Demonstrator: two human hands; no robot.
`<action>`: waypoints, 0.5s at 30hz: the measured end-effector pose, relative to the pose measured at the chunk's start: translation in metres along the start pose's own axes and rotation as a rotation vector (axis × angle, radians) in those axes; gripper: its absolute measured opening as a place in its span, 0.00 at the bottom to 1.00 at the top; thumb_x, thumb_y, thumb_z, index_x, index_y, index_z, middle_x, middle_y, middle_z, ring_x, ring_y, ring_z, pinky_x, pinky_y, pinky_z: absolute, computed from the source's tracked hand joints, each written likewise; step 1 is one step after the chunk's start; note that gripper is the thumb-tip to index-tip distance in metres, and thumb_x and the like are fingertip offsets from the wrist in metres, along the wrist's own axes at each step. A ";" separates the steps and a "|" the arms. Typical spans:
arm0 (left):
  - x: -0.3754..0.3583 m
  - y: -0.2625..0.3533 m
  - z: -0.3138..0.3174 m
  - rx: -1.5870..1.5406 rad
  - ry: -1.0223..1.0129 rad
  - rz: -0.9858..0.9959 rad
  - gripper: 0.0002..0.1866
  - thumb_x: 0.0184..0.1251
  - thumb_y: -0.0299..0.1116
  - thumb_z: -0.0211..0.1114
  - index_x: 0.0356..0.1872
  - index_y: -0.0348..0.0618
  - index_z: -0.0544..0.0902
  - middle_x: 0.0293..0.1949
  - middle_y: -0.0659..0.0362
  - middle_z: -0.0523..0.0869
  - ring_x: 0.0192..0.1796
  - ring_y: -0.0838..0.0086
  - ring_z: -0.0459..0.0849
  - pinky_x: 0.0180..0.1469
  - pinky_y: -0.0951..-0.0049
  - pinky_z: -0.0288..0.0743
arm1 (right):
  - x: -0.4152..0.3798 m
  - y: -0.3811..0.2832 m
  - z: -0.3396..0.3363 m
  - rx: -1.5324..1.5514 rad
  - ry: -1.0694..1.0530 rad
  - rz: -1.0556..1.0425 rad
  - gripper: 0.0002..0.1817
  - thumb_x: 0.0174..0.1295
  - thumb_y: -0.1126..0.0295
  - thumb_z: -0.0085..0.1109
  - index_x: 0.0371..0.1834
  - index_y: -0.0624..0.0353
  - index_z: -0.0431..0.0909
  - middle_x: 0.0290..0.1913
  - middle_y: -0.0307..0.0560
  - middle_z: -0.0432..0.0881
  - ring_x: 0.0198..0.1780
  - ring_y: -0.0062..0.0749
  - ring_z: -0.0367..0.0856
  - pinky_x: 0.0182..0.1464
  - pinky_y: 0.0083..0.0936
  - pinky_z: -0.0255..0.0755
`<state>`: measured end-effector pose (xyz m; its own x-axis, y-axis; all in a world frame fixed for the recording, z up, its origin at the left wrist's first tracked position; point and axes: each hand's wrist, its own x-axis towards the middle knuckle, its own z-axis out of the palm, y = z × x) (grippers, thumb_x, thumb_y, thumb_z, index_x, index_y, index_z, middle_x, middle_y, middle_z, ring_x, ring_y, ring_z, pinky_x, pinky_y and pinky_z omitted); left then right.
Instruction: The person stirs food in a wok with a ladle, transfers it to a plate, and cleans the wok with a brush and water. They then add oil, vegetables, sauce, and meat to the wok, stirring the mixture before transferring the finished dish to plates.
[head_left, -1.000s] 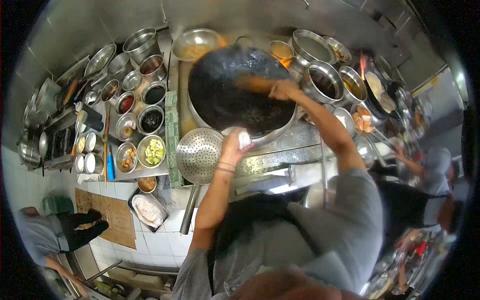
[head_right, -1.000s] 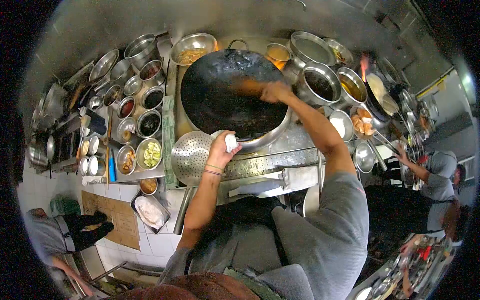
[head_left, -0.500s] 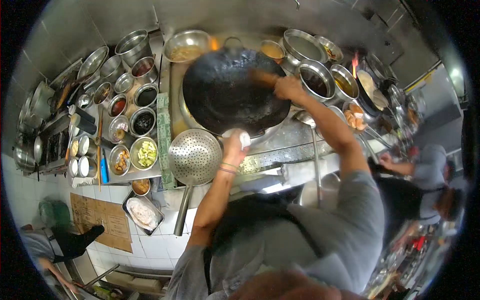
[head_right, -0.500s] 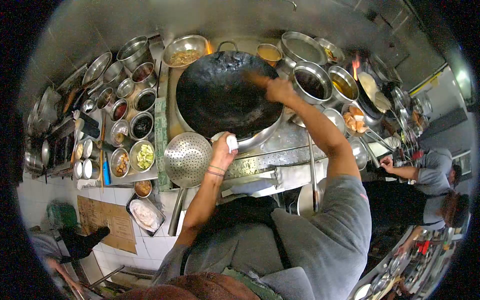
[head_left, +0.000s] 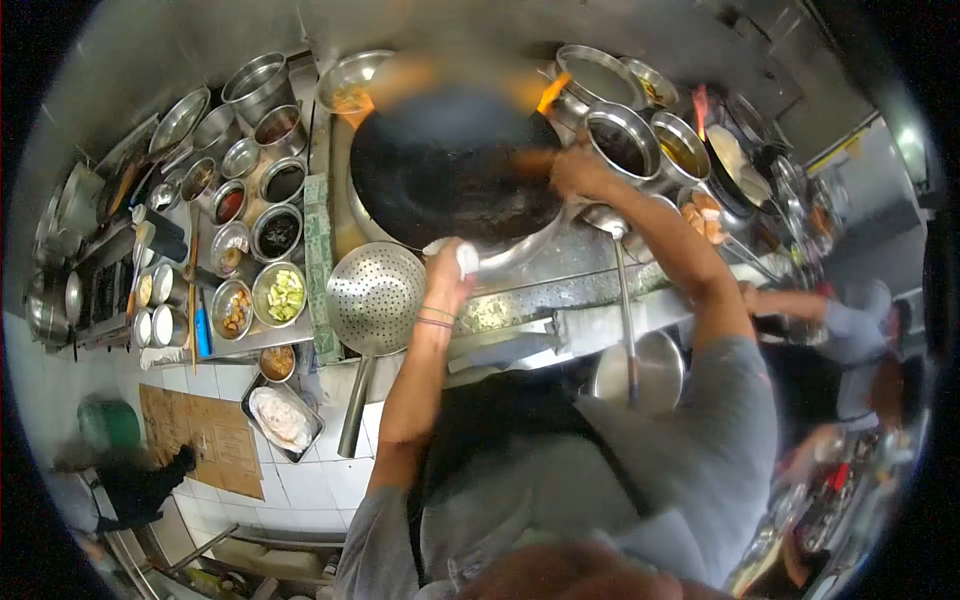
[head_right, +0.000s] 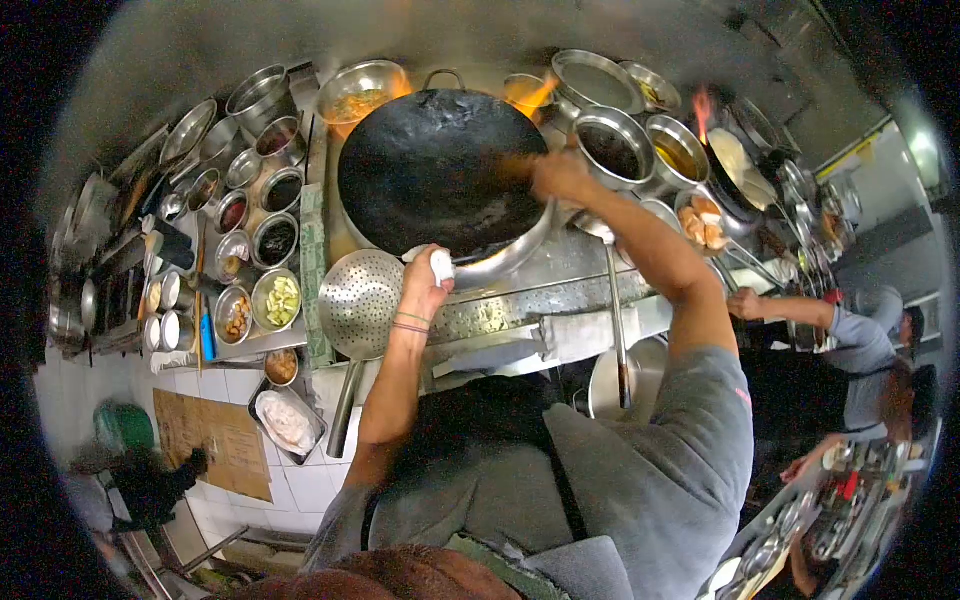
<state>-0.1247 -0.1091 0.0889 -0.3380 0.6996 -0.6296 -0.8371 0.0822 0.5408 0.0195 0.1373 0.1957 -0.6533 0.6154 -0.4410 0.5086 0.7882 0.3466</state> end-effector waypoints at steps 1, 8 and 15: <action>0.000 -0.001 -0.001 0.018 0.005 -0.004 0.06 0.62 0.34 0.61 0.25 0.52 0.77 0.18 0.65 0.74 0.17 0.76 0.72 0.13 0.75 0.55 | -0.012 0.007 0.006 0.070 0.548 0.289 0.26 0.62 0.66 0.50 0.65 0.58 0.67 0.40 0.54 0.85 0.45 0.42 0.86 0.40 0.37 0.81; 0.011 -0.002 -0.006 -0.022 -0.063 -0.043 0.08 0.61 0.34 0.61 0.23 0.53 0.76 0.16 0.66 0.73 0.16 0.76 0.71 0.13 0.76 0.56 | -0.080 -0.053 -0.025 0.336 0.255 -0.063 0.25 0.60 0.59 0.54 0.64 0.42 0.74 0.43 0.59 0.85 0.44 0.55 0.85 0.48 0.48 0.79; 0.029 0.000 -0.024 -0.048 -0.176 -0.017 0.05 0.64 0.35 0.59 0.29 0.51 0.78 0.20 0.66 0.77 0.20 0.76 0.75 0.17 0.75 0.63 | -0.052 0.003 -0.024 0.296 0.567 0.395 0.20 0.61 0.66 0.53 0.58 0.51 0.75 0.34 0.51 0.86 0.35 0.46 0.87 0.35 0.44 0.81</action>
<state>-0.1452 -0.1059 0.0568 -0.2469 0.8121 -0.5287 -0.8629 0.0641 0.5013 0.0413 0.1076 0.2398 -0.5391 0.8201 0.1917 0.8422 0.5261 0.1179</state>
